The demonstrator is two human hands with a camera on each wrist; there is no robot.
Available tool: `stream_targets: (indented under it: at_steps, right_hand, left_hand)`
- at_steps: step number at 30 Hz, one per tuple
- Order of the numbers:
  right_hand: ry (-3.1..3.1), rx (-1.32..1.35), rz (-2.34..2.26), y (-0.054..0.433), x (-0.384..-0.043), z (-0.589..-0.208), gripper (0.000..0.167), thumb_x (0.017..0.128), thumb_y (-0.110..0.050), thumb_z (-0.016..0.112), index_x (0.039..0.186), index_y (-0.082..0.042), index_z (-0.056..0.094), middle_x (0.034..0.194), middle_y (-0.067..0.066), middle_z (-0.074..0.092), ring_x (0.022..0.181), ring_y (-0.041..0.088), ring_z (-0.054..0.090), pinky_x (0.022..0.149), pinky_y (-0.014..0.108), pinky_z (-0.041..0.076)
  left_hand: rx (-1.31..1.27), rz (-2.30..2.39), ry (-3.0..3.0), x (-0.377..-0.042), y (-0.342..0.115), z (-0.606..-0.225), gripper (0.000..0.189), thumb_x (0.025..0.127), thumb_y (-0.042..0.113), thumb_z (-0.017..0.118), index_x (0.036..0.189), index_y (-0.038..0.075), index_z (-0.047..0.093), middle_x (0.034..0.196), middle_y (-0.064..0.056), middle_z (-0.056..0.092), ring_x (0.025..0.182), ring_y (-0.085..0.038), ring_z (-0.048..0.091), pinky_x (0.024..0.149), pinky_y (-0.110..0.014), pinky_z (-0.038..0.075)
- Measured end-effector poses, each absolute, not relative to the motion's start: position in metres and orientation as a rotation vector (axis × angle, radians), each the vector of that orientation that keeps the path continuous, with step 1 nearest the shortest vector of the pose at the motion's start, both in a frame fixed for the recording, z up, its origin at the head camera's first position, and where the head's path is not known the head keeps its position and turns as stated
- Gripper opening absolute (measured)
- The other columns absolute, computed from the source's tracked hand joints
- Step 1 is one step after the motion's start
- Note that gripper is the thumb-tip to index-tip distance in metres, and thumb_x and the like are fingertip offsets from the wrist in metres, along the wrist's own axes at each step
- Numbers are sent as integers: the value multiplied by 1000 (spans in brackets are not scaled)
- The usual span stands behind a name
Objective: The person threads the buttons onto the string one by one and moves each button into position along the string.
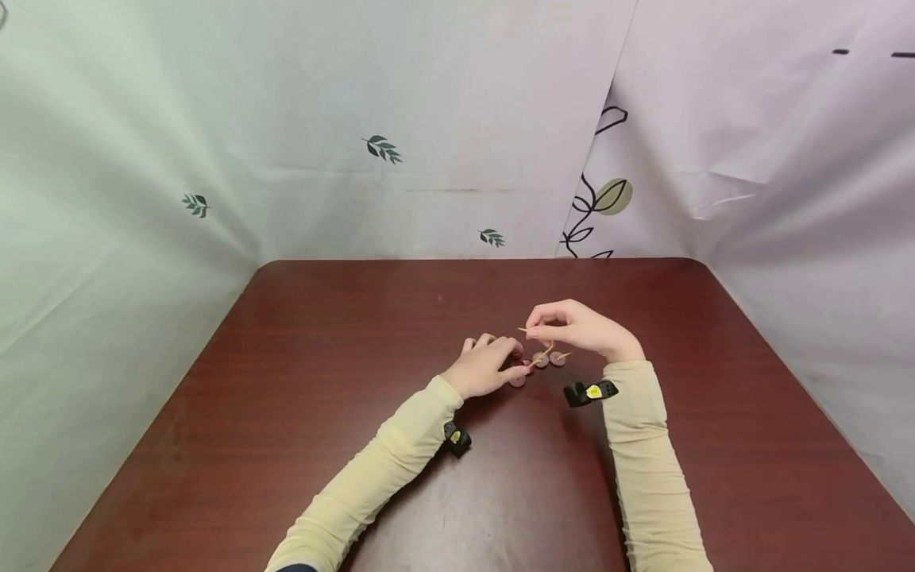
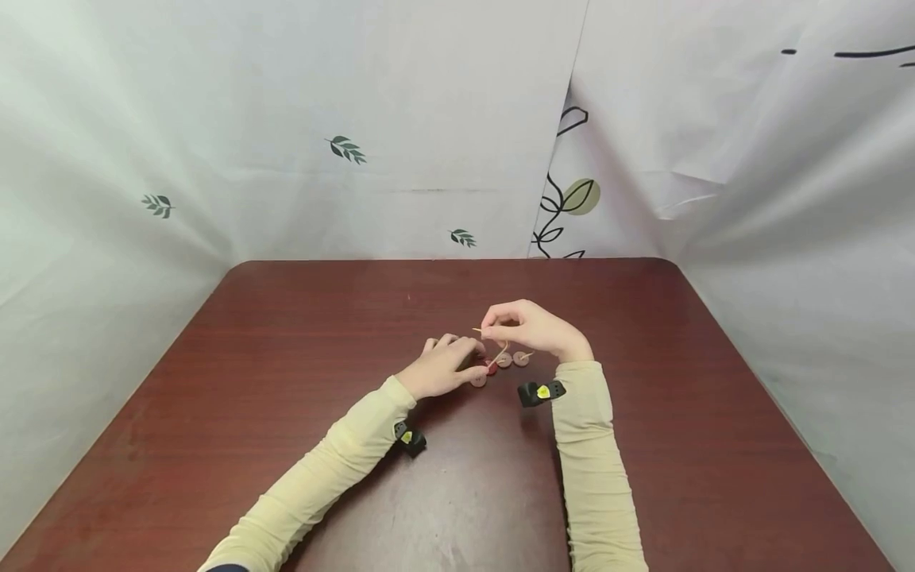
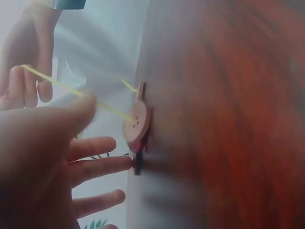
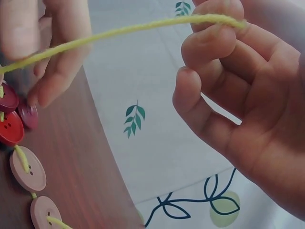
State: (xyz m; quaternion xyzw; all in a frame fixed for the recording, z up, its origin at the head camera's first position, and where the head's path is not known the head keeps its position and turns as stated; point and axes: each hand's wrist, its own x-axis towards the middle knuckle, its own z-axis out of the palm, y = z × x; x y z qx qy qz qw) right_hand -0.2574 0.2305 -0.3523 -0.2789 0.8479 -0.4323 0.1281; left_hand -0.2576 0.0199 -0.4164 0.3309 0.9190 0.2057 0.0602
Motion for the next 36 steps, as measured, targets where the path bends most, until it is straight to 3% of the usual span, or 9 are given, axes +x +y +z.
stream_targets:
  at_steps: [2,7,11,23,32,36]
  right_hand:
    - [2466,-817,-1255,230,-258,-351,15,95,-18,62,99,-5,66,71,7,57,68,32,54,62,36,49]
    - [2462,-821,-1251,229,-259,-347,8,95,-19,62,95,-12,66,70,4,55,61,17,53,59,35,48]
    - [2447,-818,-1254,228,-259,-347,8,95,-18,62,94,-11,65,70,2,53,59,11,51,57,35,47]
    - [2410,-786,-1251,227,-260,-350,10,95,-20,62,96,-11,65,68,1,51,55,11,49,54,36,46]
    - [2298,-719,-1307,225,-258,-354,11,95,-16,61,98,-5,63,67,1,49,51,14,46,50,32,45]
    - [2271,-700,-1321,224,-259,-355,12,95,-16,61,98,-5,63,66,2,49,51,14,46,50,32,44]
  left_hand:
    - [991,607,2814,-259,18,-413,37,95,42,58,123,17,57,118,2,65,111,-23,53,89,-40,34]
    - [997,519,2886,-263,16,-410,35,90,20,67,123,11,60,101,-4,65,102,-25,60,87,-40,43]
    - [1056,463,2907,-266,14,-411,25,84,8,68,109,7,67,94,-7,64,95,-27,62,84,-40,48]
    - [1025,386,2876,-268,13,-409,18,83,16,74,98,7,69,94,-6,64,87,-20,62,82,-32,50]
    - [940,512,2759,-270,8,-409,39,78,18,75,112,7,61,92,-4,63,85,-16,58,79,-28,47]
    - [974,539,2738,-273,4,-409,30,76,18,76,102,7,67,89,-3,62,82,-15,56,76,-25,46]
